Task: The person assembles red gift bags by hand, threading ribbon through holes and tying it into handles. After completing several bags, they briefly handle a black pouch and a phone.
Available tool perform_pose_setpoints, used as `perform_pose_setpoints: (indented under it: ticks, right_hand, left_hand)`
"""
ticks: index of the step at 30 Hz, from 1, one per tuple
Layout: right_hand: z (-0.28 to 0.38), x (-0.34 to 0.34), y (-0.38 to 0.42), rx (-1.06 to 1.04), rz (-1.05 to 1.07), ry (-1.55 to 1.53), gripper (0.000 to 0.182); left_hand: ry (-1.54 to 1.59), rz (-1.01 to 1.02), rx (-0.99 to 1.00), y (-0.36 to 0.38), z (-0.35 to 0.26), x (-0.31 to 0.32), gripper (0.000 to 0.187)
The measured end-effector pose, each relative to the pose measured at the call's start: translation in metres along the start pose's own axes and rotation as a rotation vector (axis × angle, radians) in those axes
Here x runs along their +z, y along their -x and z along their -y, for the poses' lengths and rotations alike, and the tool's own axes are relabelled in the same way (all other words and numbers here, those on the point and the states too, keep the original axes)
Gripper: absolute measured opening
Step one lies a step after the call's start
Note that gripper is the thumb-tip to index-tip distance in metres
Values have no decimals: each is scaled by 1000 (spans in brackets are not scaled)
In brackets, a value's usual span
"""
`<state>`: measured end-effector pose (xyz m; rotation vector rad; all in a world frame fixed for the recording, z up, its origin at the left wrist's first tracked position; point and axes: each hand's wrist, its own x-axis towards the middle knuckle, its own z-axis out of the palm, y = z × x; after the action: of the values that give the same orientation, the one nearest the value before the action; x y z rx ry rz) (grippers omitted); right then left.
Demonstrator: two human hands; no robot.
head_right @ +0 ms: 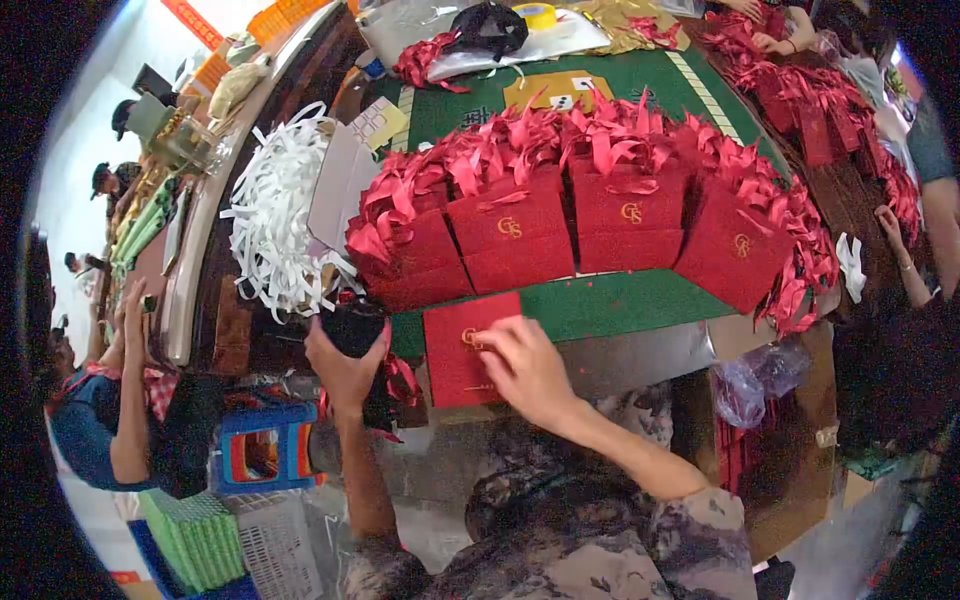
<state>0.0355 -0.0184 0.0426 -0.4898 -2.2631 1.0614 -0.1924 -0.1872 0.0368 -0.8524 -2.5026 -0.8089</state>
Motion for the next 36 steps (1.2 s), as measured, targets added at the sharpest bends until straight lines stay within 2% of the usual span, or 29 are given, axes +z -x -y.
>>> perform_pose_setpoints:
  ticks: [4, 11, 14, 15, 16, 18, 22, 24, 26, 28, 29, 32, 33, 34, 36]
  right_hand:
    - [-16, -32, 42, 3, -4, 129, 33]
    - [-18, -38, 69, 28, -16, 175, 44]
    - [-16, -33, 59, -48, 29, 216, 50]
    - [-18, -29, 57, -72, 49, 263, 54]
    - [-19, -26, 56, -79, 44, 258, 54]
    - [-25, -23, 52, -168, 131, 315, 54]
    - [-33, -22, 57, -194, 147, 314, 47]
    - [-26, -26, 53, -169, 127, 277, 43]
    - [-17, -25, 43, -145, 109, 231, 39]
    - [-8, -19, 17, -154, 38, 131, 32]
    - [3, -16, -2, -245, -12, 116, 26]
    - [24, 14, -62, -385, -7, 18, 23]
    - [29, 27, -80, -396, -7, 20, 23]
    - [32, 42, -97, -413, 40, 7, 23]
    - [32, 73, -122, -437, 90, -6, 23]
  left_hand:
    - [-85, 78, -85, -2, -6, 9, 108]
    - [-136, 46, 43, 18, -12, -13, 121]
    - [-162, 44, 48, 36, 14, -4, 117]
    - [-62, 17, 28, 35, 15, -2, 112]
    - [-66, 9, 33, 35, 17, 1, 112]
    - [-53, -83, -79, 34, 20, 4, 107]
    - [-7, -72, -174, 26, 17, 0, 106]
    - [-139, 33, -143, 25, 10, -7, 107]
    - [-104, 82, -168, 17, 34, -4, 105]
    - [293, 56, -332, 1, 75, 21, 86]
    - [414, 134, -374, -12, 94, 29, 61]
    - [285, 196, -312, -23, 97, 29, 50]
    - [395, 124, -269, -20, 100, 35, 40]
    - [399, 113, -268, -20, 90, 28, 40]
    - [648, 246, -352, -17, 74, 12, 30]
